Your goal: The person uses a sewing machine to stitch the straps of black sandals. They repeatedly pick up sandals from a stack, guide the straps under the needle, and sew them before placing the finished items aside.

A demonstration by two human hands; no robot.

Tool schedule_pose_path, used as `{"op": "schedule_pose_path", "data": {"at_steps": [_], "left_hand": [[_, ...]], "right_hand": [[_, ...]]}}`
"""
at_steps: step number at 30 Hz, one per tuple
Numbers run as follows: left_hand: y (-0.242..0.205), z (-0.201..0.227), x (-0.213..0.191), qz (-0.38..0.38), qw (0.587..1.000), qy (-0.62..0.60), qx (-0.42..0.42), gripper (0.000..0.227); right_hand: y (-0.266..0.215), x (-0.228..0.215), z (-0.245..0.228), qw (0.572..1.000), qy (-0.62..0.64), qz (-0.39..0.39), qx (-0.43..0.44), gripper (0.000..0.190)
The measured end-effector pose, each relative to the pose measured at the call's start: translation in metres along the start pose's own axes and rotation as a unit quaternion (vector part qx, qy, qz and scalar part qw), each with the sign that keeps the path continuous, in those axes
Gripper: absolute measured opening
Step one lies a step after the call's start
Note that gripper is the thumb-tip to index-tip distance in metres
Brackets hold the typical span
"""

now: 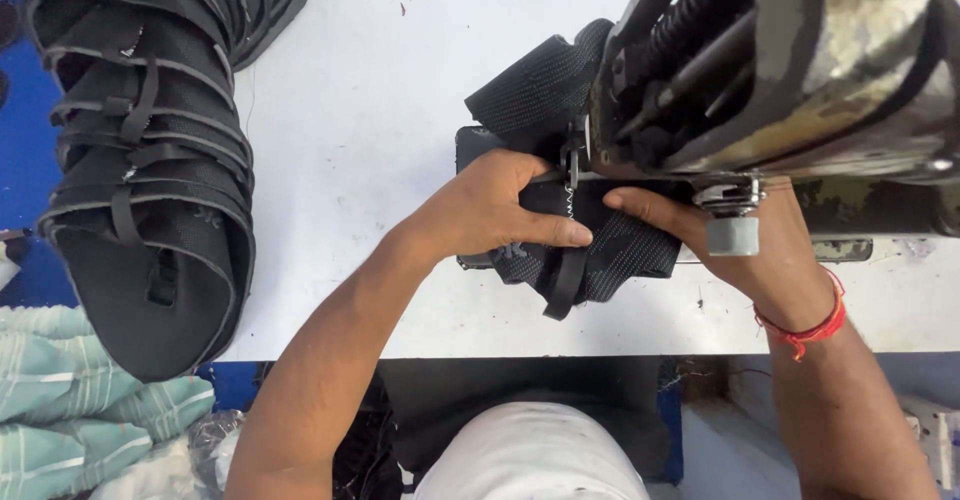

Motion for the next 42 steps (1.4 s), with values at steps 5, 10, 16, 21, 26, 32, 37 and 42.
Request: {"op": "schedule_pose_path", "data": {"at_steps": [5, 10, 16, 21, 26, 32, 37, 42], "left_hand": [[0.001, 0.002, -0.002, 0.012, 1.0, 0.022, 0.009, 0.057], [0.009, 0.01, -0.008, 0.012, 0.999, 0.026, 0.022, 0.052], [0.014, 0.015, -0.017, 0.002, 0.997, 0.067, 0.027, 0.048], [0.012, 0.023, -0.018, 0.016, 0.997, 0.076, 0.01, 0.048], [0.008, 0.029, -0.017, 0.012, 0.996, 0.09, 0.023, 0.048], [-0.028, 0.023, -0.005, 0.239, 0.929, 0.196, 0.203, 0.052], [-0.096, 0.025, 0.033, 0.354, 0.916, 0.103, 0.16, 0.049], [-0.093, 0.019, 0.069, 0.213, 0.961, -0.156, 0.078, 0.068]], "right_hand": [[0.001, 0.0, 0.001, 0.998, 0.054, 0.029, -0.028, 0.027], [0.004, 0.007, 0.018, 0.995, 0.082, 0.032, -0.049, 0.023], [0.002, 0.0, 0.01, 0.996, 0.035, 0.065, -0.053, 0.022], [-0.035, 0.003, -0.002, 0.977, -0.083, 0.194, -0.019, 0.02], [-0.062, 0.013, -0.05, 0.958, -0.22, 0.1, -0.157, 0.041], [-0.054, 0.025, -0.069, 0.962, -0.134, 0.136, -0.196, 0.033], [-0.049, 0.007, -0.049, 0.982, 0.074, 0.154, -0.085, 0.028], [-0.05, 0.004, -0.054, 0.974, 0.132, 0.176, -0.06, 0.017]]}}
Point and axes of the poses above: each hand's wrist, its own y-axis towards the middle knuckle, its own x-axis out of the palm, z = x × y, the point moved 1 cm from there along y, towards the middle knuckle, and after that the axes turned 8 degrees about -y, right-handed, at the moved point
